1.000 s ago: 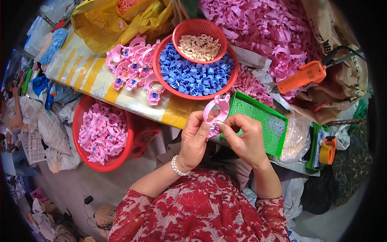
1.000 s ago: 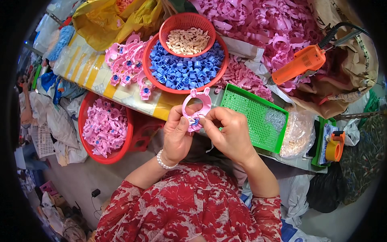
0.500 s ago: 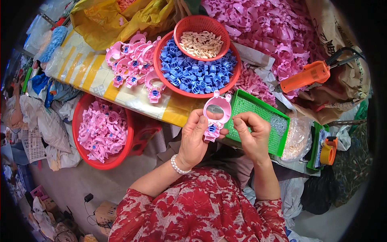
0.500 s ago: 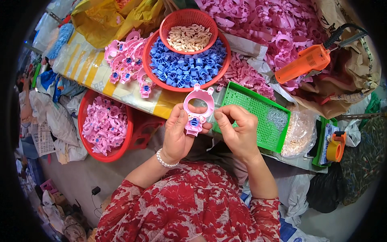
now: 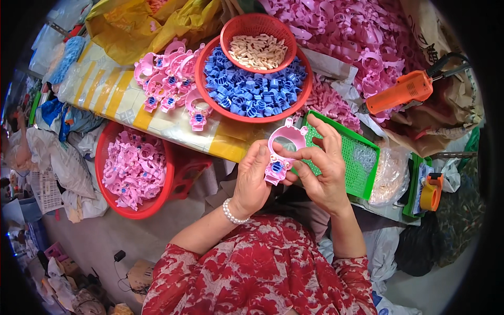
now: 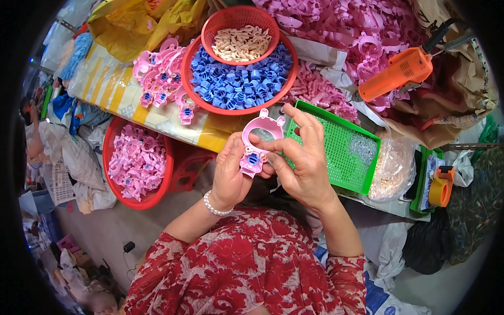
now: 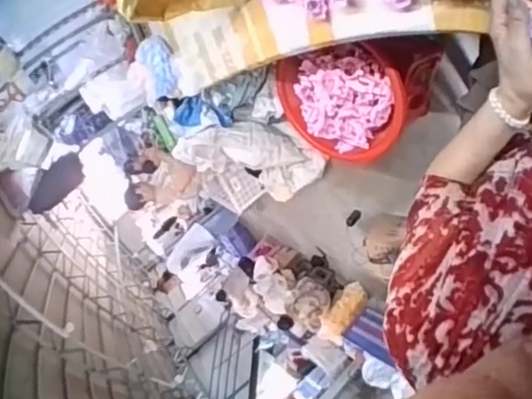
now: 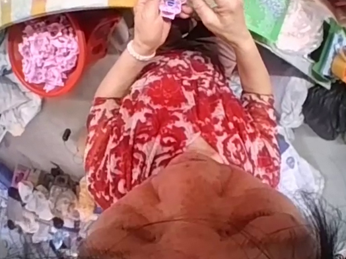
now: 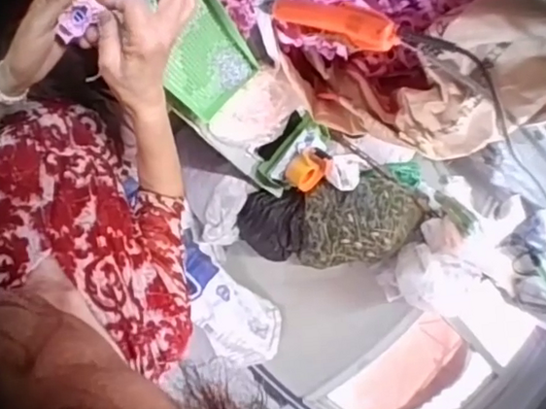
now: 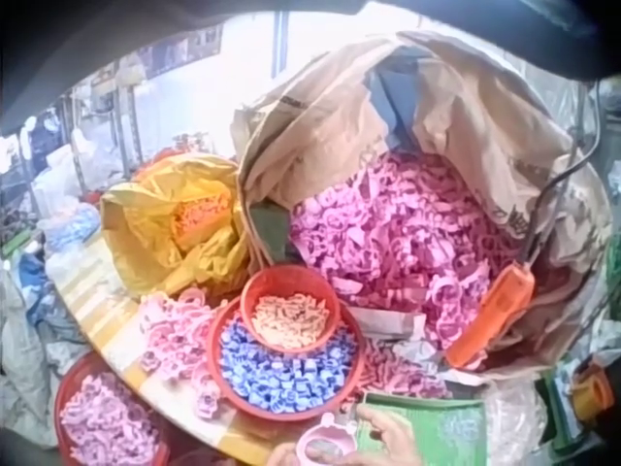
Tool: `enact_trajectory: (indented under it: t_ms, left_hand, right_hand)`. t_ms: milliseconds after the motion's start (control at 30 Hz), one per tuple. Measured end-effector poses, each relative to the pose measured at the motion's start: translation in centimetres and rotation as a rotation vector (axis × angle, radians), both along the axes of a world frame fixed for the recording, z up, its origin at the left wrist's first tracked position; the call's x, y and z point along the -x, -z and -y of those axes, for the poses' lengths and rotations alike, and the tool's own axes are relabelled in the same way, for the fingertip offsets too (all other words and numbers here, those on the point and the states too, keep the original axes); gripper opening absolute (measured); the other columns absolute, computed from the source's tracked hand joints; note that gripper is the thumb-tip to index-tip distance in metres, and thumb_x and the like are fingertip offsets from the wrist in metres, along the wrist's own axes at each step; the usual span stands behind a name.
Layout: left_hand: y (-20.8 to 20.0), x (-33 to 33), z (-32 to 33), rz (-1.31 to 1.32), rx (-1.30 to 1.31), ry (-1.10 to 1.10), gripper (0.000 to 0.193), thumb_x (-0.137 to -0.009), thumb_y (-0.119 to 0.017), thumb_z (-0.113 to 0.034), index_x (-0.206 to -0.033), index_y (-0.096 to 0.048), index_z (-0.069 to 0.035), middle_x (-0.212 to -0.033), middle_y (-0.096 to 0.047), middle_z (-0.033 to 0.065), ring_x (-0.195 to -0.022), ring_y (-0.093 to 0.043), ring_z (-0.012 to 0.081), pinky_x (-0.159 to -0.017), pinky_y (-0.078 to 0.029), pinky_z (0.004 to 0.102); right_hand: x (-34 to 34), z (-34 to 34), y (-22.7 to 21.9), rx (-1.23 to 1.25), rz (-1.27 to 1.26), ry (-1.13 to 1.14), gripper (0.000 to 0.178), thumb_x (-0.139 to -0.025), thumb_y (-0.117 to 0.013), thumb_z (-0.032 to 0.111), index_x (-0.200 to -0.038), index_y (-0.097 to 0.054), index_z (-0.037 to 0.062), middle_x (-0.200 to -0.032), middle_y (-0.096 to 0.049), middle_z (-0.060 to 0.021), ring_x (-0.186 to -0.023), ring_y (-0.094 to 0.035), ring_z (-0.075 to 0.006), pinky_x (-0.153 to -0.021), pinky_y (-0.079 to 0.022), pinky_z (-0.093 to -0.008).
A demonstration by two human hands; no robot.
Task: Use a hot glue gun to assemble small toy components onto a pink plastic frame.
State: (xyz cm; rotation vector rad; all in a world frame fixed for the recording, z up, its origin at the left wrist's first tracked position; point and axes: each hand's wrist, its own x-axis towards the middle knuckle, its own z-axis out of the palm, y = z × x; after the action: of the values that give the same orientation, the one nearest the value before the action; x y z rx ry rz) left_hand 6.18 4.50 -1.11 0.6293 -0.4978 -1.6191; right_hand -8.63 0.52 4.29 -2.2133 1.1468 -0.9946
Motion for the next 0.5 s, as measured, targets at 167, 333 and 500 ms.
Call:
enact_trajectory:
  t_ms: [167,333,500]
  left_hand:
    - [-0.05,0.06,-0.03,0.015,-0.034,0.019,0.037,-0.101,-0.034,-0.038,-0.11,-0.046,-0.004,-0.09,-0.064,0.0109,-0.065,-0.065,0.0149,-0.056,-0.054,0.0243]
    - [-0.06,0.11,-0.09,0.022,-0.043,0.036,0.037,-0.101,-0.034,-0.038,-0.108,-0.047,-0.004,-0.088,-0.064,0.0099,-0.063,-0.064,0.014,-0.055,-0.053,0.0235]
    - [-0.04,0.36,-0.18,0.073,-0.037,0.013,0.034,-0.101,-0.036,-0.035,-0.107,-0.047,-0.004,-0.088,-0.064,0.0087,-0.062,-0.063,0.0115,-0.054,-0.052,0.0224]
  right_hand:
    - [0.22,0.11,-0.2,0.041,-0.038,-0.03,0.019,-0.068,-0.072,0.006,-0.087,-0.07,0.0101,-0.134,-0.044,-0.0197,-0.122,-0.039,-0.0377,-0.098,-0.033,-0.0459]
    - [0.22,0.01,-0.47,0.06,-0.102,-0.036,0.02,-0.066,-0.072,0.005,-0.085,-0.069,0.0106,-0.134,-0.046,-0.0181,-0.125,-0.036,-0.0388,-0.102,-0.029,-0.0473]
    - [0.3,-0.05,-0.05,0.04,-0.11,-0.058,0.019,-0.066,-0.072,0.004,-0.083,-0.067,0.0102,-0.134,-0.047,-0.0161,-0.126,-0.036,-0.0385,-0.104,-0.027,-0.0477]
